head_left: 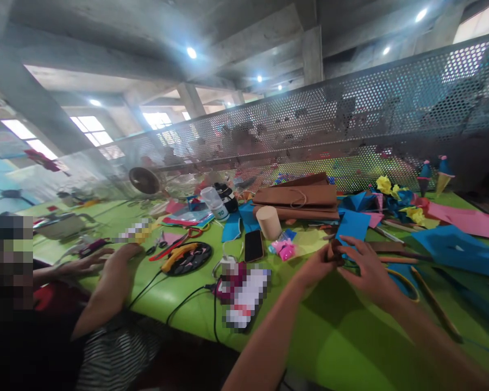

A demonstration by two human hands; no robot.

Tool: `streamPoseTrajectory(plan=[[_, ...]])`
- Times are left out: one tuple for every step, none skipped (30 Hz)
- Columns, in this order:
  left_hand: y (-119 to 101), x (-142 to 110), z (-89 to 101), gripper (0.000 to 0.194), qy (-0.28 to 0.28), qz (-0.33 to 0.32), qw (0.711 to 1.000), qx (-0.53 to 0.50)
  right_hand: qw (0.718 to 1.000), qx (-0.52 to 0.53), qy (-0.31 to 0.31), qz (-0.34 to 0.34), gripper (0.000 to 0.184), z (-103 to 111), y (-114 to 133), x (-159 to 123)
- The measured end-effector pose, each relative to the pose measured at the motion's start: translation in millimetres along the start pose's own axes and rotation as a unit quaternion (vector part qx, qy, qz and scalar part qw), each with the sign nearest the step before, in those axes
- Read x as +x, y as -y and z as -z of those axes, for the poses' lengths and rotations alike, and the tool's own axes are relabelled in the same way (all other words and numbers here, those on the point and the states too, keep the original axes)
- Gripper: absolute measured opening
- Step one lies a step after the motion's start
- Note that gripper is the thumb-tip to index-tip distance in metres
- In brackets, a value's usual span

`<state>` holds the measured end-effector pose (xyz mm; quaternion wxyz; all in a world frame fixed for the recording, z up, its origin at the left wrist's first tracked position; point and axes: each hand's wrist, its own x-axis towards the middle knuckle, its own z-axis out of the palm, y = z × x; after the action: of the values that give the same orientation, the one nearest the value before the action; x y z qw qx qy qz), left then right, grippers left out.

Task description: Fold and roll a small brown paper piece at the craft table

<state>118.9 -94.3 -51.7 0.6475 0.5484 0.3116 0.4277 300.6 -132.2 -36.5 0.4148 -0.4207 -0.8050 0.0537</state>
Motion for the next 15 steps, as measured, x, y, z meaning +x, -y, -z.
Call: streamPoseTrajectory(plan=[[-3,-1,0.2,0.067,-0.005,-0.006,1.0,-0.001,1.0,0.003,-0.004,-0.002,0.035,4,1,1],[-6,-2,0.8,0.068,-0.012,-0.012,1.0,0.002,1.0,0.009,-0.013,-0.007,0.035,9,2,2],[-9,-3,1.7,0.069,-0.02,-0.02,1.0,0.007,0.999,0.018,-0.027,-0.015,0.034,14,3,3],[-12,-5,2.8,0.069,-0.029,-0.026,0.999,0.017,0.998,0.031,-0.046,-0.027,0.033,21,5,4],[-16,-7,4.0,0.068,-0.034,-0.031,0.998,0.03,0.996,0.044,-0.067,-0.042,0.031,27,6,5],[-20,-8,5.2,0.065,-0.034,-0.033,0.998,0.041,0.993,0.056,-0.091,-0.057,0.029,33,7,6],[-23,-10,6.1,0.062,-0.03,-0.034,0.998,0.048,0.989,0.063,-0.114,-0.069,0.027,39,7,7],[-25,-11,6.9,0.058,-0.022,-0.038,0.998,0.05,0.986,0.065,-0.133,-0.077,0.026,44,7,8],[-27,-12,7.4,0.055,-0.013,-0.042,0.998,0.05,0.983,0.064,-0.149,-0.081,0.024,48,6,9],[-29,-13,7.6,0.054,-0.004,-0.047,0.998,0.05,0.981,0.062,-0.161,-0.084,0.024,52,4,10],[-30,-14,7.6,0.053,0.001,-0.052,0.997,0.051,0.98,0.059,-0.17,-0.087,0.024,54,2,10],[-32,-14,7.3,0.053,0.004,-0.055,0.997,0.052,0.978,0.056,-0.176,-0.092,0.023,55,0,10],[-33,-15,7.0,0.053,0.004,-0.056,0.997,0.053,0.978,0.053,-0.178,-0.097,0.024,56,-2,10],[-34,-15,6.5,0.053,0.003,-0.056,0.997,0.053,0.978,0.051,-0.178,-0.1,0.024,56,-5,9],[-35,-15,6.1,0.054,0.0,-0.057,0.997,0.053,0.978,0.048,-0.177,-0.1,0.025,56,-6,8]])
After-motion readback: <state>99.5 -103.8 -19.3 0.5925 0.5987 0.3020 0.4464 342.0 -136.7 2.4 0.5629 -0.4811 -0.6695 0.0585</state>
